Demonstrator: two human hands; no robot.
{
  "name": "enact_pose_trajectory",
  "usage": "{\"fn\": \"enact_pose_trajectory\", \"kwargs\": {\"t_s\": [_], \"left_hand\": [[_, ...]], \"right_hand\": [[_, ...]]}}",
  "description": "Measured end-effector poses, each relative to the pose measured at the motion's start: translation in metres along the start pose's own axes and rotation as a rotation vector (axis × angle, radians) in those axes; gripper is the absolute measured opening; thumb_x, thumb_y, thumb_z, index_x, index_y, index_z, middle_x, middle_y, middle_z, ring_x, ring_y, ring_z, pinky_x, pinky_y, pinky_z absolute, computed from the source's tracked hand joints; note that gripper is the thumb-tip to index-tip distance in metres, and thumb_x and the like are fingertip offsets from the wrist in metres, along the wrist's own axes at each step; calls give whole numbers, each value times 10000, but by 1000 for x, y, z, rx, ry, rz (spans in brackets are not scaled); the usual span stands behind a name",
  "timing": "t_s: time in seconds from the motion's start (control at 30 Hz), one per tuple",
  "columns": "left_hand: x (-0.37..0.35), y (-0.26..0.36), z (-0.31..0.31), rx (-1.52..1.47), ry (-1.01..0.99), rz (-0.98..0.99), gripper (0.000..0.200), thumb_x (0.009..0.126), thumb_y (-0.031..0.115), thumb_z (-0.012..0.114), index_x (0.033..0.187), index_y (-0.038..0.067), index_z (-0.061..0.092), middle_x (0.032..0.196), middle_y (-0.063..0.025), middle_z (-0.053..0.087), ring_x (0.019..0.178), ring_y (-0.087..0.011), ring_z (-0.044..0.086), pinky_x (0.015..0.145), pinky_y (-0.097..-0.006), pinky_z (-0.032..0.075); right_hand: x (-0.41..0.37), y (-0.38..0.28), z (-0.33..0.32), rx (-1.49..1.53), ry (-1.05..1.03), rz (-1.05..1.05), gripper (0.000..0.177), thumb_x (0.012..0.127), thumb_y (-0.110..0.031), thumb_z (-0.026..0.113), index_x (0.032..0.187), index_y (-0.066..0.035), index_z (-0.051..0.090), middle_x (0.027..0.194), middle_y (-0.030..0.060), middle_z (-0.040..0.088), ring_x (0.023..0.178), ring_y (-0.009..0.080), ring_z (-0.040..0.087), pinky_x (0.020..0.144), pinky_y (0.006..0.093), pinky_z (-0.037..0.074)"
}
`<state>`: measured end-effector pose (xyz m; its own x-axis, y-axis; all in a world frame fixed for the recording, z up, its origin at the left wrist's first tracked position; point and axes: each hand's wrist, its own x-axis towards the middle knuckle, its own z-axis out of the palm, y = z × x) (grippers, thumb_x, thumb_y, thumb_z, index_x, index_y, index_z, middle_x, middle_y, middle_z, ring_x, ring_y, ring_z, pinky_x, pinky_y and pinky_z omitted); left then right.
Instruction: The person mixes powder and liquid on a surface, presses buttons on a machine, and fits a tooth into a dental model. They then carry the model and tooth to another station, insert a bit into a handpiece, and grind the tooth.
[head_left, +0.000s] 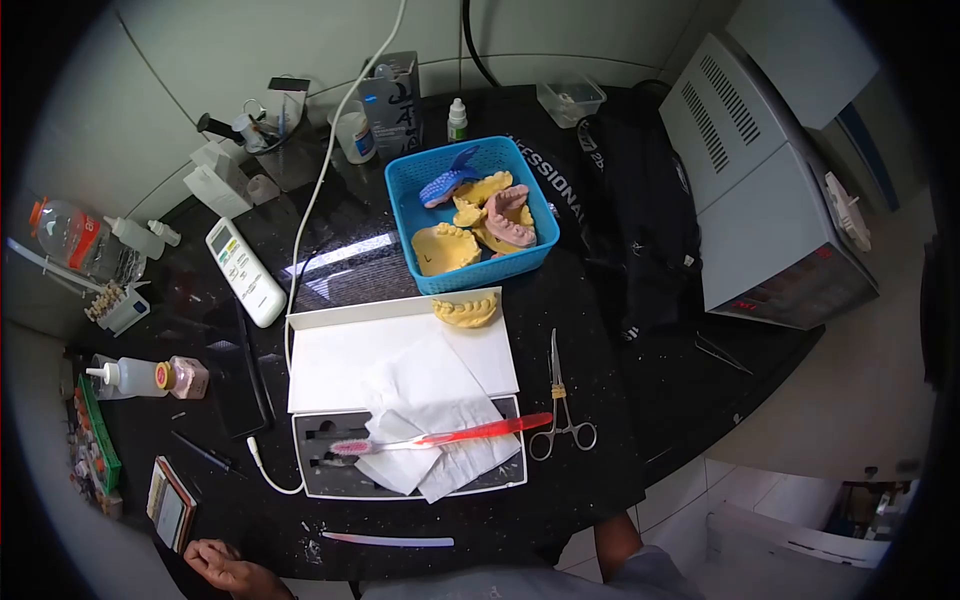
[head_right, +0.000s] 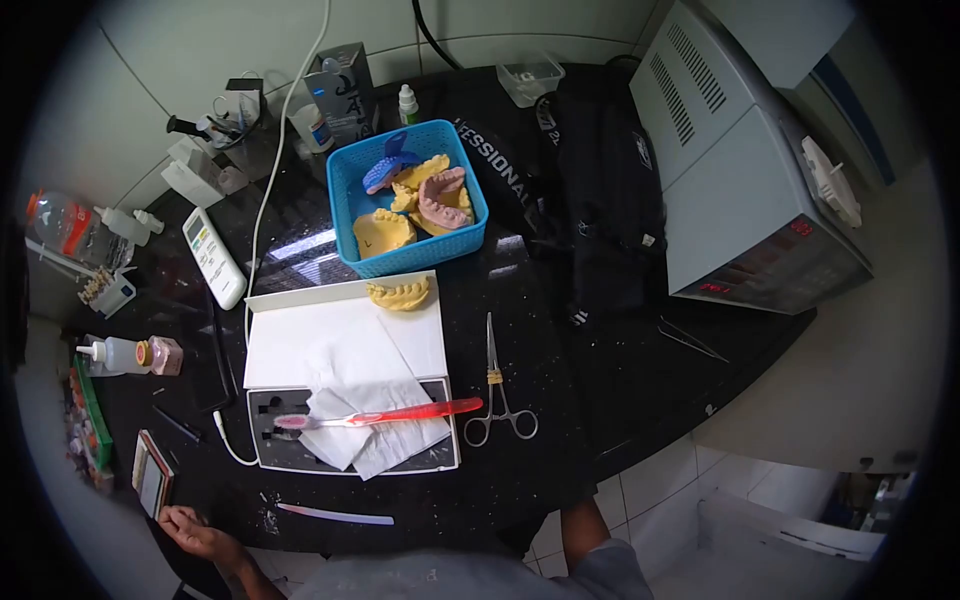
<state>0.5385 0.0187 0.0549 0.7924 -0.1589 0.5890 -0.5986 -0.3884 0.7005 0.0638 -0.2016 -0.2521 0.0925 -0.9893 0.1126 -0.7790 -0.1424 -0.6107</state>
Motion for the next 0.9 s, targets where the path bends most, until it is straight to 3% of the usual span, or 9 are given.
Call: {"fn": "enact_pose_trajectory", "kwargs": {"t_s": [0.07,0.2,0.37,0.47,0.57,0.67,0.77,0.83,0.9], "left_hand": [[-1,0,2,-13,23,-2,171,1072,222,399,1014,65,433,722,12,335,610,-66,301,535,-232,250],[-2,3,2,-63,60,-24,192,1076,235,400,1043,50,438,712,1,365,596,-66,317,516,-229,252],[-6,8,6,-128,141,-156,269,1073,206,427,856,53,469,672,37,335,564,-41,271,491,-216,198],[-7,8,7,-136,131,-31,416,1087,243,373,709,74,414,667,28,358,537,-40,262,468,-215,188],[-6,3,7,-178,117,-20,380,1077,202,387,754,33,494,678,21,399,537,-42,283,475,-220,207],[-2,16,7,-123,90,8,322,1065,172,413,922,-17,630,677,15,440,549,-48,326,490,-231,232],[-2,18,10,-228,116,30,253,1067,172,404,1061,-14,575,658,12,417,573,-45,338,522,-227,263],[-1,23,8,-249,146,9,209,1065,173,412,986,15,523,655,9,383,585,-52,330,531,-231,273],[0,9,7,-410,106,11,229,1062,168,420,865,53,445,658,14,352,587,-56,312,530,-235,272]], "right_hand": [[7,-3,-2,7,21,68,473,893,-344,684,1180,24,606,1003,222,615,877,341,628,779,440,547],[30,-11,-6,79,100,273,460,903,-338,675,1175,26,606,971,209,615,854,327,628,764,433,551],[61,-10,-13,344,258,577,444,915,-330,662,1169,30,607,931,193,616,825,311,628,745,425,556],[68,-8,-25,522,375,708,434,923,-326,655,1165,32,608,908,183,616,807,301,628,733,419,558],[69,1,-47,674,481,794,425,930,-321,647,1161,34,609,884,174,616,790,291,628,722,414,561],[55,14,-77,772,531,881,417,938,-317,640,1157,36,609,860,164,616,772,281,627,710,409,564],[36,26,-101,815,545,918,411,943,-314,635,1155,37,610,844,157,617,760,275,627,702,405,566],[21,34,-105,907,844,615,319,1004,-260,532,1078,39,615,744,69,540,749,191,604,606,324,538],[26,10,-127,877,973,590,316,1010,-265,520,1045,36,610,734,55,537,709,178,587,591,315,520]]}}
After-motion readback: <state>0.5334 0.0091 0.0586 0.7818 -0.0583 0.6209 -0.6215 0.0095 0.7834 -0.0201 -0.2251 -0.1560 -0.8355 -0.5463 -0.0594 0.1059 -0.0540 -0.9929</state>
